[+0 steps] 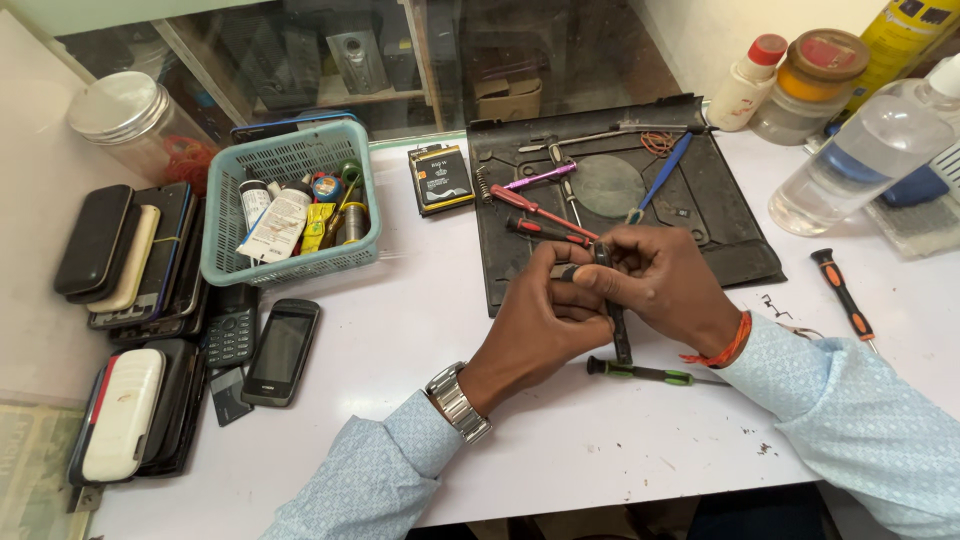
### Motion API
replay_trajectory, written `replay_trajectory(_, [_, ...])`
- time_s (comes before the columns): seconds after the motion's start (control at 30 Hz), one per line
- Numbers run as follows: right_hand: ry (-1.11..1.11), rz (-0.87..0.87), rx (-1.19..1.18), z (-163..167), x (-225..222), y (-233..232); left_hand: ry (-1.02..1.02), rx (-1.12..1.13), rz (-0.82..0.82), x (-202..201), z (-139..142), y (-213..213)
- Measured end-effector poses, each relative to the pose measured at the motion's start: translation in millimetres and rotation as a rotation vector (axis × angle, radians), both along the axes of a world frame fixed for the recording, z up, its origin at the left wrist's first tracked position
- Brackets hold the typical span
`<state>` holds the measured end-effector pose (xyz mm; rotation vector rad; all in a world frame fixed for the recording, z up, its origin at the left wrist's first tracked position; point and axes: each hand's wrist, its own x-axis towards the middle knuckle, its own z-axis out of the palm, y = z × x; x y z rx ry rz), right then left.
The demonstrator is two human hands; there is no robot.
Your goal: The person disassembles a black feature phone, removes the back cover and battery, and uses a screwdriver and a small metal tool to pry and adjust internal components. The person then reassembles the phone and sets it aside before beginning work on a second phone.
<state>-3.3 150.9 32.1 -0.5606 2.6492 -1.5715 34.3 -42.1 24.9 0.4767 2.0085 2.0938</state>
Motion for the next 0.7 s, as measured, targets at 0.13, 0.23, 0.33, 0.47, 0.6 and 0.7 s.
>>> replay_trajectory(0.13, [0.014,0.010,0.024,8.1,1.3,-3.5,-0.003,0.038,-0.023,-5.0,-8.0,-0.2])
replay_trajectory(0.23, [0.093,-0.031,0.134,25.4,12.1,-5.5,-0.005,0.109,-0.024,-8.1,-13.3,-1.0])
replay_trajectory(0.33, [0.394,-0.099,0.226,51.6,28.7,4.9,0.015,0.162,0.009,-11.2,-15.2,-1.9])
replay_trajectory(0.47, [-0.084,0.246,0.726,69.7,26.7,5.5,0.052,0.219,0.120,-12.8,-13.3,-4.4])
replay_trajectory(0.6, [-0.083,0.450,0.864,63.5,25.8,-4.4,0.119,0.233,0.230,-16.1,-8.0,-12.0])
replay_trajectory(0.7, [-0.076,0.396,0.940,62.8,25.9,-2.6,0.131,0.292,0.260,-17.4,-5.2,-15.3])
